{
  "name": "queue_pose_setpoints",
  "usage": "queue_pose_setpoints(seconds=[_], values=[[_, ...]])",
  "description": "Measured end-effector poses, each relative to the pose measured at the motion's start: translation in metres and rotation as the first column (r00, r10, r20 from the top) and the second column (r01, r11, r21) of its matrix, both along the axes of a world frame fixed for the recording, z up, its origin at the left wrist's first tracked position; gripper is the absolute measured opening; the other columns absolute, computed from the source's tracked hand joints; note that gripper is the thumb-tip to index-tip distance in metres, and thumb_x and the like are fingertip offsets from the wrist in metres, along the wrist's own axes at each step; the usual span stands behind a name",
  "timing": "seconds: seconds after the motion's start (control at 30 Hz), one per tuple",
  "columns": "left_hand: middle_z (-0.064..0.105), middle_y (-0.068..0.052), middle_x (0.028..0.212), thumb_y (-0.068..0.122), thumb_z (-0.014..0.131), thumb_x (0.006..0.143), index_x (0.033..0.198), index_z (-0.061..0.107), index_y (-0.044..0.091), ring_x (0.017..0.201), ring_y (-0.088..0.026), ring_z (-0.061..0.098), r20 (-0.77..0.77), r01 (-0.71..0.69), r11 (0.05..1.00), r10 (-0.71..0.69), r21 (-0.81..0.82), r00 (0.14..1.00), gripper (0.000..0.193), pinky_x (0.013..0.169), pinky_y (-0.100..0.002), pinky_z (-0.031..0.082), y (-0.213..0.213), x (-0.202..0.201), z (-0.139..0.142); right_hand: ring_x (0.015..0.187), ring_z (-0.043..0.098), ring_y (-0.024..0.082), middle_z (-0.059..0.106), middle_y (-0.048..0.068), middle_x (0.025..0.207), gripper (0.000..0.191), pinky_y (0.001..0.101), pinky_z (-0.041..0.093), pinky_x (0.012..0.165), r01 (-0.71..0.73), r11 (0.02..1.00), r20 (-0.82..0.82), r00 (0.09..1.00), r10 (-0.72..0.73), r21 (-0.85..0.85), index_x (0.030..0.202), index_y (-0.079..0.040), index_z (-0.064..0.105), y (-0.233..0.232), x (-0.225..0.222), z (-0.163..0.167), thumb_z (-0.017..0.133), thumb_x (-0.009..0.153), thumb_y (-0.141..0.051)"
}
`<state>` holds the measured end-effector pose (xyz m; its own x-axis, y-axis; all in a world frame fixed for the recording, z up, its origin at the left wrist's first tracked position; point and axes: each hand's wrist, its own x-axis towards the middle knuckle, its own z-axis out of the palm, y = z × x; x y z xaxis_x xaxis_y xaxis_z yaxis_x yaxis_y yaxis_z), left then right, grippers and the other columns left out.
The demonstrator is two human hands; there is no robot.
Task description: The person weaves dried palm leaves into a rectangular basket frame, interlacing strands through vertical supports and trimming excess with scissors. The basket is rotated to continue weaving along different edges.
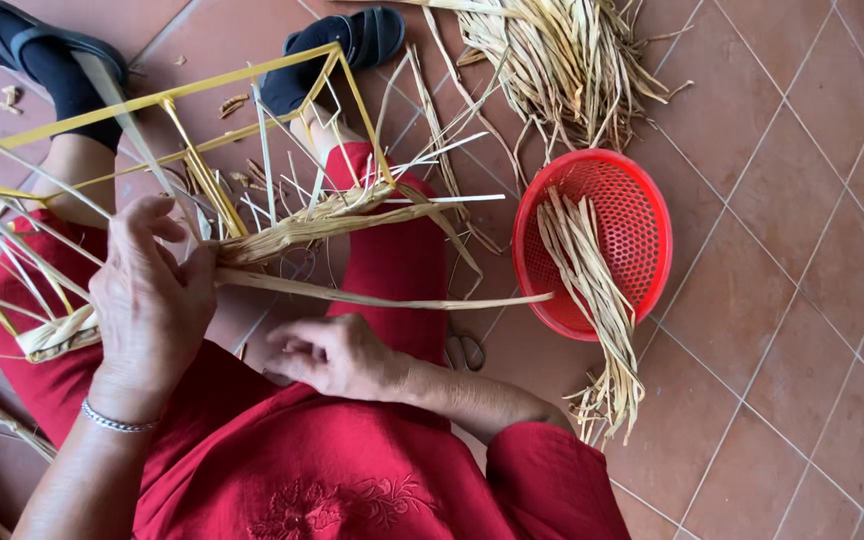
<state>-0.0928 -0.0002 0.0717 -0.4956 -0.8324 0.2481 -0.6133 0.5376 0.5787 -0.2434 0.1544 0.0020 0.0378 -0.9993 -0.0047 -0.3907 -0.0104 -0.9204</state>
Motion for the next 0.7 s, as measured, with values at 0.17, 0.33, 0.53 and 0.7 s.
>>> queue_pose_setpoints(seconds=[0.17,0.33,0.53,0.7], values=[[0.060,-0.018,0.124,0.001,0.071,0.091,0.124,0.058,0.002,0.104,-0.036,0.065,0.056,0.145,0.975,-0.137,-0.166,0.989,0.036,0.081,-0.042,0.056,0.003,0.001,-0.006,0.069,0.063,0.010,0.070,0.008,0.108,0.017,0.0257,0.053,0.059,0.153,0.952,0.725,0.619,-0.302,0.266,0.120,-0.004,0.062,0.001,-0.002,-0.047,0.062,0.106,-0.014],[0.066,-0.016,0.118,0.000,0.067,0.083,0.123,0.062,0.004,0.106,-0.035,0.067,0.120,0.343,0.923,-0.326,-0.173,0.938,0.041,0.090,-0.043,0.056,-0.006,0.007,-0.011,0.069,0.062,0.010,0.071,0.008,0.105,0.012,0.0242,0.051,0.060,0.454,0.891,0.592,0.711,-0.380,0.027,0.116,-0.001,0.065,-0.009,-0.006,-0.037,0.058,0.109,-0.008],[0.067,-0.023,0.113,-0.002,0.064,0.080,0.134,0.056,-0.003,0.099,-0.038,0.066,0.104,0.354,0.926,-0.342,-0.133,0.934,0.055,0.084,-0.045,0.056,0.008,0.003,-0.008,0.087,0.072,0.022,0.070,0.013,0.113,0.016,0.0329,0.059,0.078,0.281,0.814,-0.025,0.940,-0.340,-0.508,0.119,0.001,0.064,-0.050,-0.023,0.021,0.062,0.103,0.005],[0.070,-0.017,0.087,0.005,0.067,0.096,0.131,0.048,0.002,0.080,-0.038,0.070,-0.051,0.123,0.982,-0.116,0.142,0.992,0.040,0.067,-0.048,0.055,-0.009,-0.007,-0.021,0.100,0.074,0.031,0.070,0.016,0.113,0.024,0.0390,0.061,0.086,0.121,0.785,-0.180,0.942,-0.284,-0.608,0.123,0.002,0.064,-0.091,-0.028,0.051,0.063,0.101,0.008]])
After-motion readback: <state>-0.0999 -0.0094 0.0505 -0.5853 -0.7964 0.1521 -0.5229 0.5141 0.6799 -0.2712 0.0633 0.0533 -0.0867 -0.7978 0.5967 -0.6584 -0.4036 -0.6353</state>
